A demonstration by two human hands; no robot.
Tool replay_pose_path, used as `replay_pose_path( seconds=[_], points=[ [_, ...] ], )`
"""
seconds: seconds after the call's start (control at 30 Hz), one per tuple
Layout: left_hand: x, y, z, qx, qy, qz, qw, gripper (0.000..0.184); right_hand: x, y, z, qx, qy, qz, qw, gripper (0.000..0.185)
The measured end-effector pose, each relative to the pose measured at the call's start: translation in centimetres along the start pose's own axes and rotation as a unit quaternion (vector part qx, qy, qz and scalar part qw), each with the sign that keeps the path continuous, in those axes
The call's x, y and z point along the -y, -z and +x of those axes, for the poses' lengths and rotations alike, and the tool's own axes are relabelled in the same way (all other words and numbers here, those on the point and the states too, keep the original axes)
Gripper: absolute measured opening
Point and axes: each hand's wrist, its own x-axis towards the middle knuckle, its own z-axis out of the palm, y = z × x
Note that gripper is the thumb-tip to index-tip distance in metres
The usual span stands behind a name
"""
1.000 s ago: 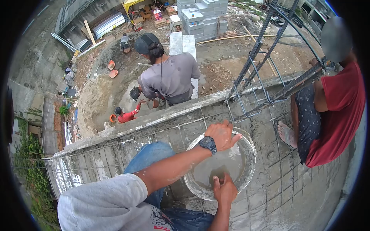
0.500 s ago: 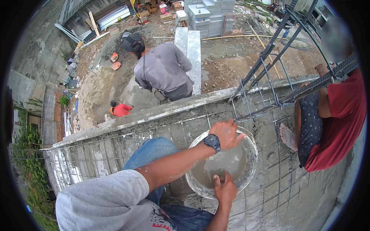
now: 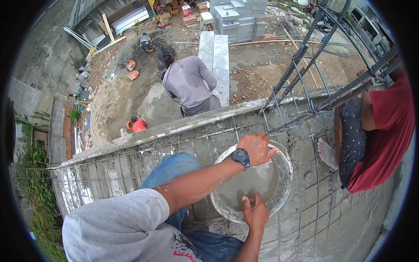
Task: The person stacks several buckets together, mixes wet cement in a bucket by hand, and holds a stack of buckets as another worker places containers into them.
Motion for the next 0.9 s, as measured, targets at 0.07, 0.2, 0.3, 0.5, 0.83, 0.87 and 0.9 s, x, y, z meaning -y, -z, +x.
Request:
replay_pose_path(
  seconds=[0.07, 0.2, 0.3, 0.5, 0.83, 0.87, 0.9],
  points=[
    [0.05, -0.05, 0.03, -0.007, -0.001, 0.005, 1.0, 0.068, -0.44, -0.33, 0.15, -0.009, 0.01, 0.008, 1.0, 0.057],
    [0.02, -0.18, 0.04, -0.015, -0.005, 0.006, 1.0, 0.068, -0.63, -0.4, 0.27, -0.008, 0.002, 0.02, 1.0, 0.058],
    [0.16, -0.24, -0.05, -0.012, -0.001, 0.008, 1.0, 0.068, -0.55, -0.51, 0.2, -0.005, -0.002, 0.019, 1.0, 0.058],
    [0.05, 0.01, -0.02, -0.012, 0.001, 0.01, 1.0, 0.068, -0.7, -0.62, 0.33, -0.005, -0.001, 0.027, 1.0, 0.058],
    [0.24, 0.1, -0.01, -0.012, 0.001, 0.012, 1.0, 0.067, -0.31, -0.74, 0.4, -0.006, 0.01, 0.0, 1.0, 0.056],
    [0.13, -0.06, -0.05, -0.012, -0.006, 0.014, 1.0, 0.067, -0.45, -0.78, 0.28, -0.009, 0.012, -0.009, 1.0, 0.056],
    [0.03, -0.03, 0.02, -0.002, -0.002, 0.018, 1.0, 0.067, -0.51, -0.83, 0.25, -0.009, 0.018, -0.021, 1.0, 0.055]
  ],
)
